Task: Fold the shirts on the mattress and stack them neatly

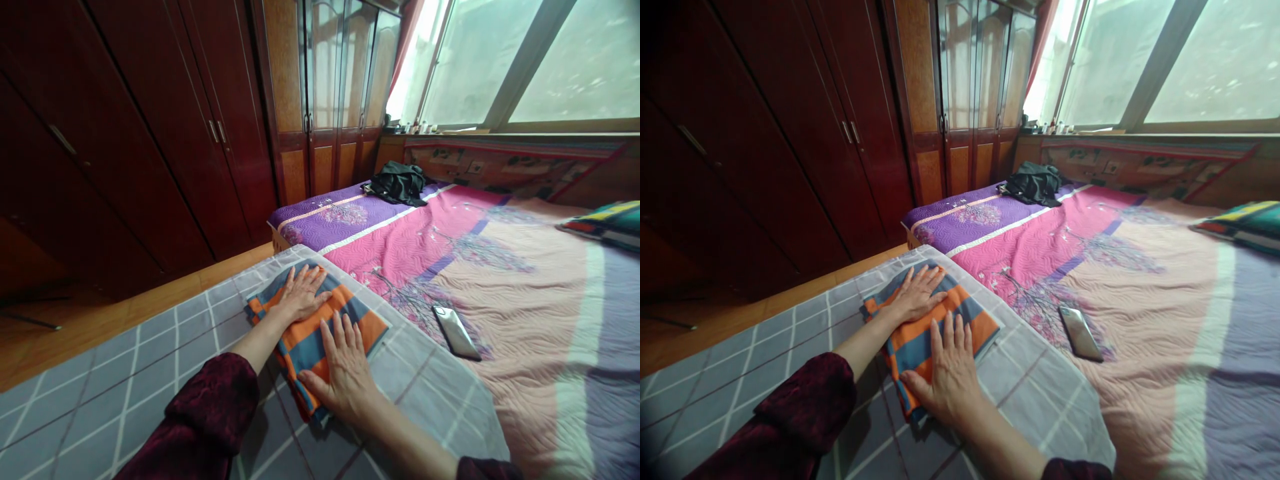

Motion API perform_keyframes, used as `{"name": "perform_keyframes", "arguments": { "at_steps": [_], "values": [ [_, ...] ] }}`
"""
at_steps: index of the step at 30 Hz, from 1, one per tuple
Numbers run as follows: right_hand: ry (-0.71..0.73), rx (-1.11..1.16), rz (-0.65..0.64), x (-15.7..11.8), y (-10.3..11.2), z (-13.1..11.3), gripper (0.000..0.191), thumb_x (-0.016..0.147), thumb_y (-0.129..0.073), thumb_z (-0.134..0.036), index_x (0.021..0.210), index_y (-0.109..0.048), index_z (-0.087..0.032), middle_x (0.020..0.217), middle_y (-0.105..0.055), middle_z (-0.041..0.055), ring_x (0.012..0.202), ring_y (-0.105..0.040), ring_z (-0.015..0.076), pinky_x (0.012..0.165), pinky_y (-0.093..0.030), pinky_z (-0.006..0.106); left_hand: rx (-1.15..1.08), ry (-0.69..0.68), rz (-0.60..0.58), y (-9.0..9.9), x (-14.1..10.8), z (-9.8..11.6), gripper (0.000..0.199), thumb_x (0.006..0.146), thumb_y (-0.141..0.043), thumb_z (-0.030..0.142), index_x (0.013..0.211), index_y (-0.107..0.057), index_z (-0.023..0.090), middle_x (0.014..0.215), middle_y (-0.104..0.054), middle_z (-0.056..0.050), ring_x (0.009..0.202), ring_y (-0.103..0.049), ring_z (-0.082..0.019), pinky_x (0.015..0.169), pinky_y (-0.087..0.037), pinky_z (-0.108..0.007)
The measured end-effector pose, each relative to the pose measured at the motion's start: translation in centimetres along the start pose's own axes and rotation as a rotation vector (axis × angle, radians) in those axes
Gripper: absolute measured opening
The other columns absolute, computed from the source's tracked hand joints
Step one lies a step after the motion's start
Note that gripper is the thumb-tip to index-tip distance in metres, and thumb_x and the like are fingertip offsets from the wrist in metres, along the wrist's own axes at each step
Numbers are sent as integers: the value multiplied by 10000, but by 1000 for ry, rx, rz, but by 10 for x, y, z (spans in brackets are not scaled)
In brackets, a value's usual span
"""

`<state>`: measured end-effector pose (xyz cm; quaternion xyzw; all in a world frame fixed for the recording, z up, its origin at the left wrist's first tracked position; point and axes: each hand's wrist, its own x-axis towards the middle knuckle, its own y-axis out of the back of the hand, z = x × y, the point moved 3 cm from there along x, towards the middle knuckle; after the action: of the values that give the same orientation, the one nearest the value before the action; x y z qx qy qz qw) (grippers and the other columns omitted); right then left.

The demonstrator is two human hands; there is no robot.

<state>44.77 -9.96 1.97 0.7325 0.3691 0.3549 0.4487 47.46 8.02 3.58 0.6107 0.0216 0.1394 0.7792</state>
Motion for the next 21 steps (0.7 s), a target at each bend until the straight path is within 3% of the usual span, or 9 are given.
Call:
{"name": "perform_keyframes", "arguments": {
  "at_steps": [4,8,10,13,17,21],
  "values": [
    [-17,-3,61,-13,-4,6,908,776,-435,-725,1436,-320,-112,1514,-135,236,1385,-11,407,1058,-189,624,-47,129,60,2,9,-18,665,885,-303,621,1431,-327,243,1521,-265,-55,1413,-99,-313,1119,15,-531],
    [-36,-5,83,-19,-7,4,895,787,-442,-704,1438,-313,-103,1520,-130,224,1386,-22,408,1064,-205,609,-145,308,112,5,16,-52,622,912,-282,560,1393,-386,180,1447,-389,-145,1320,-354,-324,1067,-253,-489],
    [-41,-8,68,-19,-5,3,901,786,-440,-706,1437,-313,-96,1516,-144,227,1387,-46,406,1067,-209,599,-205,382,139,10,11,-68,581,927,-272,521,1326,-467,145,1343,-509,-172,1235,-476,-297,1016,-348,-431],
    [-45,2,1,-15,9,4,905,783,-428,-720,1420,-348,-83,1495,-210,240,1378,-123,412,1065,-221,587,-270,462,235,20,-11,-80,523,915,-345,494,1234,-543,131,1265,-576,-171,1209,-505,-286,1011,-364,-398],
    [-34,-5,1,13,37,12,811,847,-364,-672,1420,-354,-98,1490,-257,206,1378,-185,368,1086,-214,527,-314,587,503,23,-59,-67,514,912,-377,417,1328,-427,120,1426,-399,-174,1344,-324,-279,1108,-227,-420],
    [-74,-12,47,53,41,29,728,882,-367,-606,1427,-341,-123,1506,-240,173,1392,-154,339,1101,-155,487,-422,740,672,2,-96,-32,610,884,-432,418,1378,-314,80,1457,-303,-226,1379,-225,-331,1111,-206,-490]
  ]
}}
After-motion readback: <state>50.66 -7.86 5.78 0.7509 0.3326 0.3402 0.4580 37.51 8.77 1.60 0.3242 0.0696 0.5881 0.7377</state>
